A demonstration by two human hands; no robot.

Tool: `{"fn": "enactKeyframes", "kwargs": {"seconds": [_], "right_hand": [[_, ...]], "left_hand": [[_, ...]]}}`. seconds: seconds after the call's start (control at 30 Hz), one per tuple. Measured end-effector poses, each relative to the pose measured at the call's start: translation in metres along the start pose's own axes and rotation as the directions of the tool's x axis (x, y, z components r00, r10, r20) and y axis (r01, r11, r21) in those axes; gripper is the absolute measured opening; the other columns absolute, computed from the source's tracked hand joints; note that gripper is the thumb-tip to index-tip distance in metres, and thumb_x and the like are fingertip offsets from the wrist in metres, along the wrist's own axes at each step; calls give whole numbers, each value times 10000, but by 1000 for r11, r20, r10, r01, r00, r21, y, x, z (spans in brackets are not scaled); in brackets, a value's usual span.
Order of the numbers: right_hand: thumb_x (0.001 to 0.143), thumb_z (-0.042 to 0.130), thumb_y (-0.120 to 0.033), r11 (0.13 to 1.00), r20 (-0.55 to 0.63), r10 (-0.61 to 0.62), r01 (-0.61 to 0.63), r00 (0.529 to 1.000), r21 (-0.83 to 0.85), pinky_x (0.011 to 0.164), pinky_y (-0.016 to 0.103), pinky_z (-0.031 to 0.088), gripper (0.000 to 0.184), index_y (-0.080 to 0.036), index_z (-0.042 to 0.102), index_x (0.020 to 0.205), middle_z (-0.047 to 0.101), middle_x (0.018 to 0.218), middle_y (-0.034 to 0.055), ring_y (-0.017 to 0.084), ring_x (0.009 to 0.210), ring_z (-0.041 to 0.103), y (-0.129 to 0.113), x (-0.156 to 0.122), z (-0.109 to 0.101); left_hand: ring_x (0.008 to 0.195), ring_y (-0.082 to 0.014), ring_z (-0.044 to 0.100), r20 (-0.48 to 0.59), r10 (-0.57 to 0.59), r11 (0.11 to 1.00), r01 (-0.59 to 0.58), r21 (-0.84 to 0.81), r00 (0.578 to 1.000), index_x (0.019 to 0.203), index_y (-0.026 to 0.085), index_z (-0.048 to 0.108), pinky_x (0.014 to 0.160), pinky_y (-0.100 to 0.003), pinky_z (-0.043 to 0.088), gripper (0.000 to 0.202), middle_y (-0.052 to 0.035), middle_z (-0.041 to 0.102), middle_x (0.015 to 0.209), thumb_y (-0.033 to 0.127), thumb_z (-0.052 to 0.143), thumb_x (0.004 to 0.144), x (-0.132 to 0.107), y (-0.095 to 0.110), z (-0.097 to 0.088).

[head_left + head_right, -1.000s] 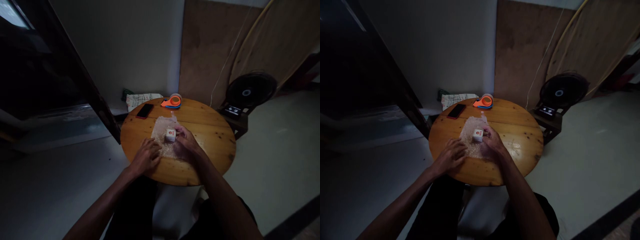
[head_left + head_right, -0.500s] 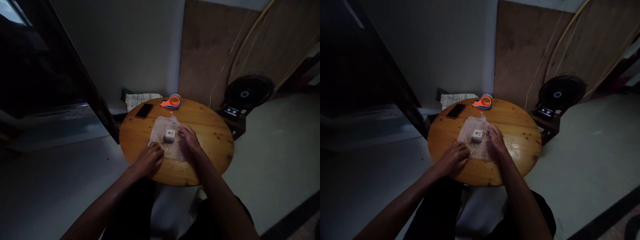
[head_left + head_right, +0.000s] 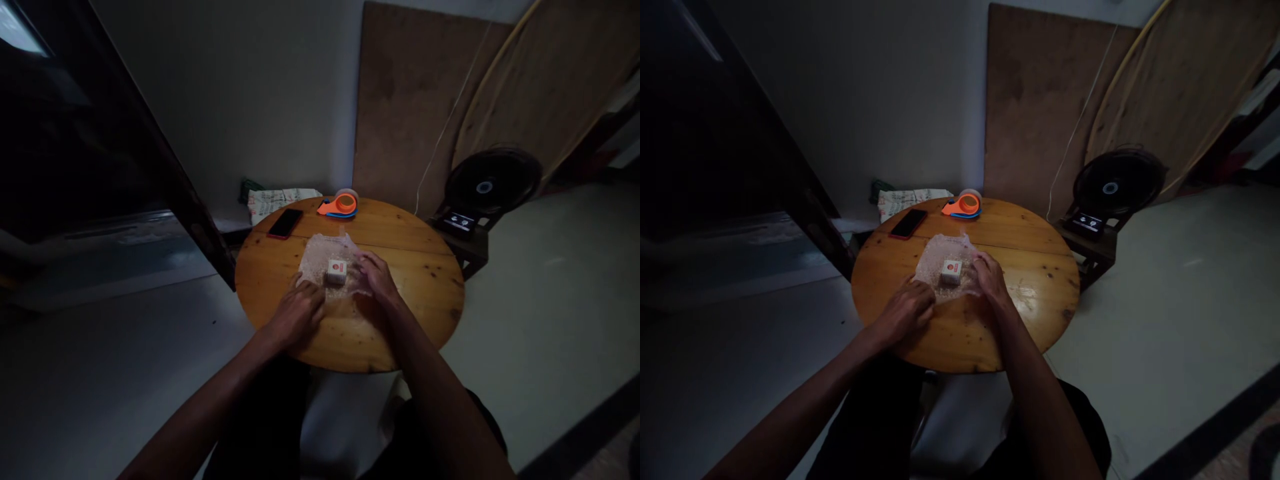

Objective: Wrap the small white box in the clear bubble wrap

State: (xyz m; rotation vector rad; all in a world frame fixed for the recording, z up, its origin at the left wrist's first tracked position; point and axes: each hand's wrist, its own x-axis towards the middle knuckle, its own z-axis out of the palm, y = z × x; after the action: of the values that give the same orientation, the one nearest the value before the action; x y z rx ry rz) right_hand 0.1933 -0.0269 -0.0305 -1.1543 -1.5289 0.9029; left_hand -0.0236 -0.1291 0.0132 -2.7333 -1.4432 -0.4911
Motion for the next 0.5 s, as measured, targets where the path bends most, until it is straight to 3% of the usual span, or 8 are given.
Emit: {"fn": "enactKeyframes", "kwargs": {"seconds": [0.13,0.3,0.5], "right_hand": [[832,499,-550,997,4,34,-34,999,67,775,301,478,400,-189,665,885,673,946,45,210,919,594,-22,-7,-2],[782,594,-543,995,141,60,-69,988,66,734,287,463,379,-182,659,874,654,869,31,182,816,593,-47,-15,-10],[664,719,-451,995,236,78,-88,969,35,716,281,469,414,-210,616,983,652,946,20,163,793,587,-48,-14,-12]], "left_hand": [[879,-198,587,-40,-18,1000,17,-16,999,817,207,617,1087,-453,280,146,-30,654,800,195,477,856,16,-5,-11],[789,-198,608,-83,-59,998,60,14,995,810,198,639,1051,-443,309,157,-37,661,737,201,484,834,42,-13,-21],[769,-211,626,-51,-104,992,107,64,993,814,181,661,970,-407,368,177,-68,684,741,205,485,810,70,-29,-21]]}}
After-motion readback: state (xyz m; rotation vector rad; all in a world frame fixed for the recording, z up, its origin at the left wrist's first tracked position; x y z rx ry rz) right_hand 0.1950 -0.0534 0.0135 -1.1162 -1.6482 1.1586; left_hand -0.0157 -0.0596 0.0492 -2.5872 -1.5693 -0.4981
